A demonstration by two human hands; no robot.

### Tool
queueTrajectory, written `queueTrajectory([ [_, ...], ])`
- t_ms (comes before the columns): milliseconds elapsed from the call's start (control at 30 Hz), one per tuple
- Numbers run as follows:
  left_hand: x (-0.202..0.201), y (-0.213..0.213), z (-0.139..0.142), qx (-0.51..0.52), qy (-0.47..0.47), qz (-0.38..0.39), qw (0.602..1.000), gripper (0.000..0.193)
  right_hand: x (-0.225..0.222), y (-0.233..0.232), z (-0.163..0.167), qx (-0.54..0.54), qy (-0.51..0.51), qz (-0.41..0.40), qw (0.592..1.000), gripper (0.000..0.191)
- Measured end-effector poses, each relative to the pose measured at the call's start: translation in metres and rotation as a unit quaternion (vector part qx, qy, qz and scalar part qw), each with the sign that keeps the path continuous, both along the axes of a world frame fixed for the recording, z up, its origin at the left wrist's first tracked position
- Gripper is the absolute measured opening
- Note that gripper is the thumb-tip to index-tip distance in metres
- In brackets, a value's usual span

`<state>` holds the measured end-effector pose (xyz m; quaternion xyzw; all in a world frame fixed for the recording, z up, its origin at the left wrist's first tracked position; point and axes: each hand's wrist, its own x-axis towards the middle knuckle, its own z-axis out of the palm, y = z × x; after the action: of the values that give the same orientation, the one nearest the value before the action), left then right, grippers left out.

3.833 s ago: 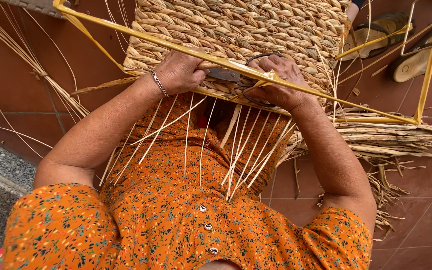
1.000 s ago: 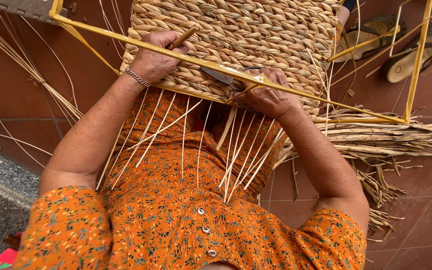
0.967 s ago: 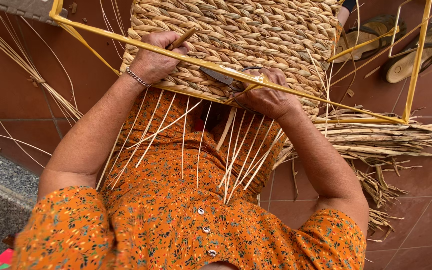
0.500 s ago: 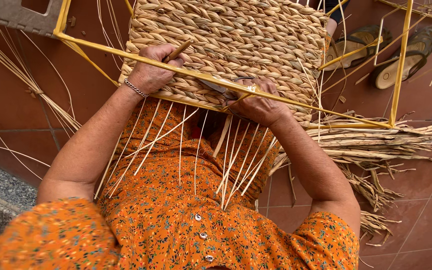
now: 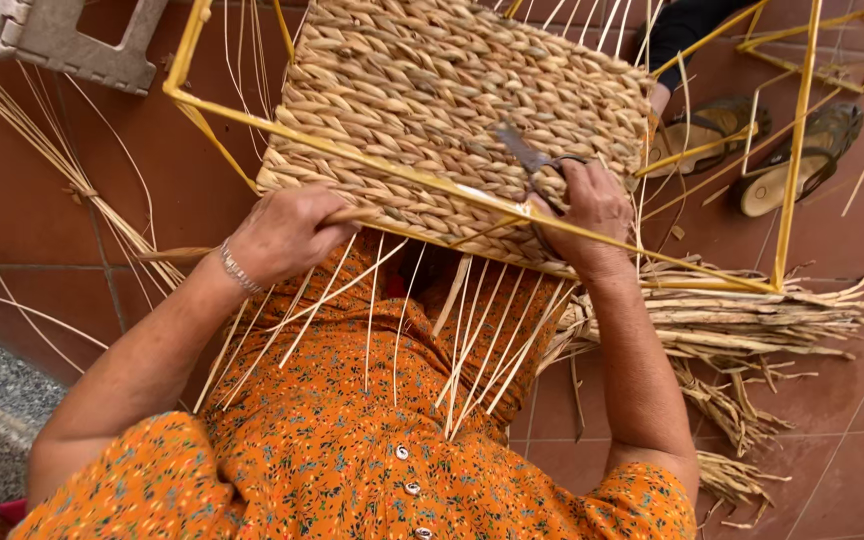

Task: The person sits on the floor weaving dried water hyacinth strands around a bamboo frame basket. They trim excess strands with scissors, fold and tuck woven panels, and weave new strands through the frame to build up the basket sides.

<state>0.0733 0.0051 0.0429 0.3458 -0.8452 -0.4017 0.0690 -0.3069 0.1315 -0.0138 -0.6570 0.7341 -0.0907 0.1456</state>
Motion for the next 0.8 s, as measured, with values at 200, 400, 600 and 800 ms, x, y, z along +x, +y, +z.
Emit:
queueTrajectory([
  [200,0.035,-0.007,0.026,0.030,-0.042,0.057,0.997,0.013,0.030,-0.066,-0.015,0.048,-0.023,0.005,0.999,0.053],
  [400,0.092,-0.016,-0.005,0.211,-0.074,0.237,0.945,0.015,0.053,-0.117,-0.020,0.032,-0.055,0.008,0.998,0.055],
  [600,0.119,-0.026,-0.057,0.372,0.043,0.262,0.889,0.014,0.072,-0.139,-0.012,-0.049,-0.035,0.044,0.997,0.047],
  [800,0.136,-0.036,-0.071,0.449,0.043,0.313,0.836,0.014,0.078,-0.147,-0.001,0.005,-0.004,0.054,0.999,0.040],
])
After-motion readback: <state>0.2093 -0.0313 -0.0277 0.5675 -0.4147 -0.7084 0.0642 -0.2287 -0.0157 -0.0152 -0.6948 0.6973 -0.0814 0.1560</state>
